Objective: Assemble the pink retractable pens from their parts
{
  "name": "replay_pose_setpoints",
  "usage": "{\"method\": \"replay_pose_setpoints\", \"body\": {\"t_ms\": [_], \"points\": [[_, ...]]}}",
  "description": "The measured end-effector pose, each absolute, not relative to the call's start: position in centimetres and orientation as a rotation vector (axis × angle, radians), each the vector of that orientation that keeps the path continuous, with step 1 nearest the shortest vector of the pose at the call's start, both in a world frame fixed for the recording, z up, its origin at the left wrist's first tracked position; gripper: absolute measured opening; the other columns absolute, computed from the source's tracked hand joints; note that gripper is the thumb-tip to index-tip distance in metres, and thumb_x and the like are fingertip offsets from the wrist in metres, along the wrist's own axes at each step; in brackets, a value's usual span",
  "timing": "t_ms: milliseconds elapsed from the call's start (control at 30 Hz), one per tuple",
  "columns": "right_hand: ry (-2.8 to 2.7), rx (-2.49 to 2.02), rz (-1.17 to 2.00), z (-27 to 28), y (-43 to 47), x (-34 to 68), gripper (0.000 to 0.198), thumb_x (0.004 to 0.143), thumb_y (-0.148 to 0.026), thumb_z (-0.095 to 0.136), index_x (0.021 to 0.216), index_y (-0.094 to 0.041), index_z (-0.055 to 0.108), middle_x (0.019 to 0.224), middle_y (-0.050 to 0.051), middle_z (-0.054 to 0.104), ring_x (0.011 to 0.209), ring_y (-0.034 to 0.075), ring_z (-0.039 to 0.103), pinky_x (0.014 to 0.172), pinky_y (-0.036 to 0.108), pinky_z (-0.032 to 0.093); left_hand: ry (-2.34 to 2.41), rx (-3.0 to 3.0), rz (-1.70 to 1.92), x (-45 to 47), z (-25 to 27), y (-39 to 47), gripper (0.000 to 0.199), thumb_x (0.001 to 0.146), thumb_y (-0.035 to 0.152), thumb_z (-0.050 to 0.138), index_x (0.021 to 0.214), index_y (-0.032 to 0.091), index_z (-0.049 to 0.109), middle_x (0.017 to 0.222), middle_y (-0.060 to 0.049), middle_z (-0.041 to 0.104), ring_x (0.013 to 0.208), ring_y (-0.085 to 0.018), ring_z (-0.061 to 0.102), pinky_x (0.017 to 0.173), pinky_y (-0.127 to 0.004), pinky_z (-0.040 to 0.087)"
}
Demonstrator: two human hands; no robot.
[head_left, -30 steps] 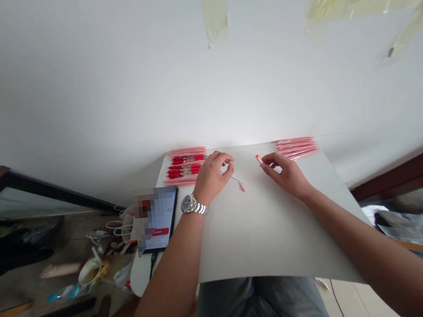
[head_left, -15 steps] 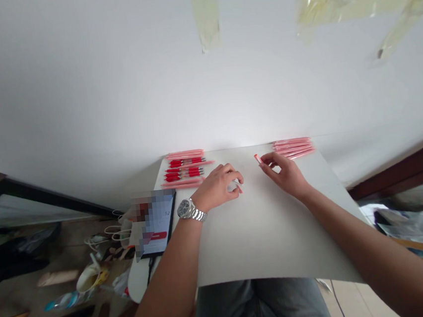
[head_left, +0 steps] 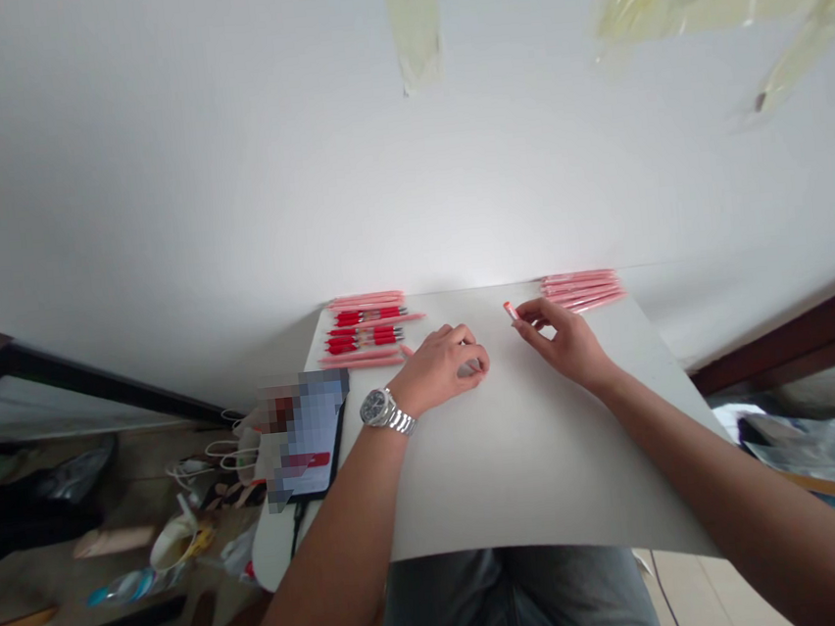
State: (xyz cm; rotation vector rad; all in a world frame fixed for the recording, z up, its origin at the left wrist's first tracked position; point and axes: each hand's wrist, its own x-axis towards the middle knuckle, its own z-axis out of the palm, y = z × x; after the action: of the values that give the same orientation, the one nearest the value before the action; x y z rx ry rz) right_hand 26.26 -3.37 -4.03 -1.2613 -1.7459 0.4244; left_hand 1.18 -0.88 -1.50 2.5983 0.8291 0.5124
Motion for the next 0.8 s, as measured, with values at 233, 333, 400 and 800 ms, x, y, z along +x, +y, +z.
{"method": "replay_pose_setpoints", "body": {"t_ms": [233, 333, 400, 800], "points": [[-1.677, -1.233, 0.616, -3.9, -3.6, 26.3, 0.030, 0.099, -0.052, 0.059, 0.107, -0.024, 0.063, 0.098, 0.007, 0.077, 0.089, 0.023, 0.074, 0.084, 0.041, 0.059, 0.817, 2.589, 0.526, 1.8, -2.3, -0.6, 0.003, 0.091, 0.020, 0.069, 0.091, 0.023, 0.070, 0.100, -0.004, 0.063, 0.097, -0.021, 0.059, 0.089, -0.037, 0.050], [-1.665, -1.201, 0.660, -3.8, -3.7, 26.2, 0.031, 0.099, -0.052, 0.059, 0.109, -0.023, 0.062, 0.102, 0.009, 0.077, 0.097, 0.024, 0.075, 0.087, 0.041, 0.059, 0.846, 2.544, 0.624, 1.9, -2.4, -0.6, 0.005, 0.095, 0.021, 0.062, 0.097, 0.022, 0.066, 0.104, -0.005, 0.061, 0.098, -0.021, 0.059, 0.092, -0.039, 0.050], [-1.668, -1.186, 0.665, -3.8, -3.8, 26.2, 0.030, 0.099, -0.052, 0.059, 0.108, -0.024, 0.061, 0.101, 0.009, 0.077, 0.098, 0.024, 0.074, 0.088, 0.042, 0.059, 0.853, 2.487, 0.731, 2.1, -2.4, -0.5, 0.008, 0.099, 0.021, 0.056, 0.102, 0.022, 0.063, 0.109, -0.006, 0.059, 0.099, -0.021, 0.059, 0.094, -0.039, 0.051], [-1.709, -1.202, 0.614, -3.7, -3.7, 26.2, 0.030, 0.099, -0.053, 0.059, 0.107, -0.024, 0.060, 0.093, 0.006, 0.075, 0.091, 0.024, 0.074, 0.086, 0.042, 0.060, 0.936, 2.166, 1.049, 3.0, -3.0, -0.3, 0.012, 0.105, 0.032, 0.047, 0.105, 0.022, 0.054, 0.099, -0.002, 0.065, 0.089, -0.015, 0.062, 0.083, -0.028, 0.049]]}}
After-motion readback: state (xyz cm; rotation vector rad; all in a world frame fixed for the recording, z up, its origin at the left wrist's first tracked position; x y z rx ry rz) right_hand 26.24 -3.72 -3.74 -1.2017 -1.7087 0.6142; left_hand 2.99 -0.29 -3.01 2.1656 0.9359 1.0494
